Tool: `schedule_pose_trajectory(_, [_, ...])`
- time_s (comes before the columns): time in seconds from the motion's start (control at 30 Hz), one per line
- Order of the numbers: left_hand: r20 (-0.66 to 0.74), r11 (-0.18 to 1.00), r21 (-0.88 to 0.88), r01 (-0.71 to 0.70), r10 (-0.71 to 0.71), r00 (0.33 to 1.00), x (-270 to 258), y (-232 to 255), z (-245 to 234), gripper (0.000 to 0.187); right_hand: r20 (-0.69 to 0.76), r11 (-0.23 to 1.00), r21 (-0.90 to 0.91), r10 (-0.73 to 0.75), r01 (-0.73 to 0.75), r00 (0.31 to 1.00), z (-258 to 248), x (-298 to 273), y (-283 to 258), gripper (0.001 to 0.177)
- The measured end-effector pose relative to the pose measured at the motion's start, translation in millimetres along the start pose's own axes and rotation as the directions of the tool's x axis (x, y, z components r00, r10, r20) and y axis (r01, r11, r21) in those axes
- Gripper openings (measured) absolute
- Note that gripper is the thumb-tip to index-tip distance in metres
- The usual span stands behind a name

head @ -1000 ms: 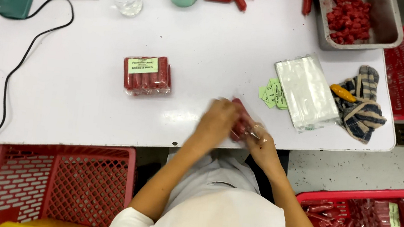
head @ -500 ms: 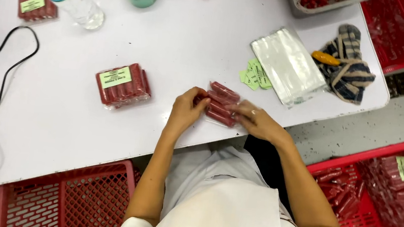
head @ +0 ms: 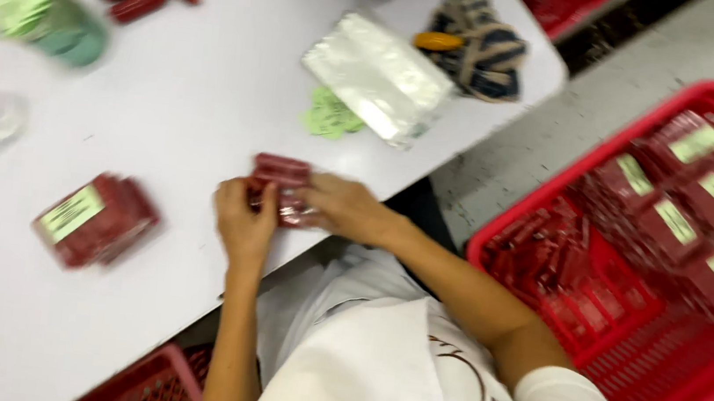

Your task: The person places individual meat sausages into a clear plastic bag by hand, inserts a small paper label, and then places the completed package into a red crate.

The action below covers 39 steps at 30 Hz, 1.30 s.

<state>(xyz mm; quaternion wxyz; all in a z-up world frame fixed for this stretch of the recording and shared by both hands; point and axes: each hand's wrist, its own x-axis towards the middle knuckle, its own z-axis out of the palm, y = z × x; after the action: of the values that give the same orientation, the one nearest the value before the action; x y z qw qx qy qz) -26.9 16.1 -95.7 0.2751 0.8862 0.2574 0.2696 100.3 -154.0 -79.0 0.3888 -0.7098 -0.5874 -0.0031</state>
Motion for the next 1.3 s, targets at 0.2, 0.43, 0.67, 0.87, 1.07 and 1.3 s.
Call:
schedule_pose_trajectory(0.2, [-0.158,0.985,0.119,-0.128,0.146,0.977,-9,-9,16,0.030,-0.119,0.825,0.535,0.288,-0.183,0.950,-76,-71,22,0.027])
schedule_pose_trajectory(0.43, [-0.190,0.974,0.105,-0.199,0.216,0.958,-10,10,13,0.028,-0.152,0.225,-0.097,0.959,-0.970,0.238,-195,-334,98,0.031])
schedule_pose_trajectory(0.67, [-0.153,0.992,0.050,-0.119,0.126,0.980,-8,40,5,0.017,-0.032,-0.234,-0.352,0.971,-0.906,-0.238,-164,-395,93,0.067])
schedule_pose_trajectory(0.87, [-0.210,0.972,0.097,-0.215,0.231,0.950,-10,-1,17,0.027,-0.087,-0.022,-0.603,0.995,-0.797,0.039,-129,-386,168,0.065])
schedule_pose_trajectory(1.07, [-0.249,0.985,0.015,-0.171,0.169,0.953,-9,17,7,0.022,-0.041,-0.002,-0.662,0.999,-0.749,0.033,-158,-330,153,0.053])
schedule_pose_trajectory(1.3, [-0.294,0.993,-0.108,-0.049,0.015,0.956,-7,19,6,0.010,-0.073,0.280,0.054,0.958,-0.958,0.276,-233,-193,-25,0.042])
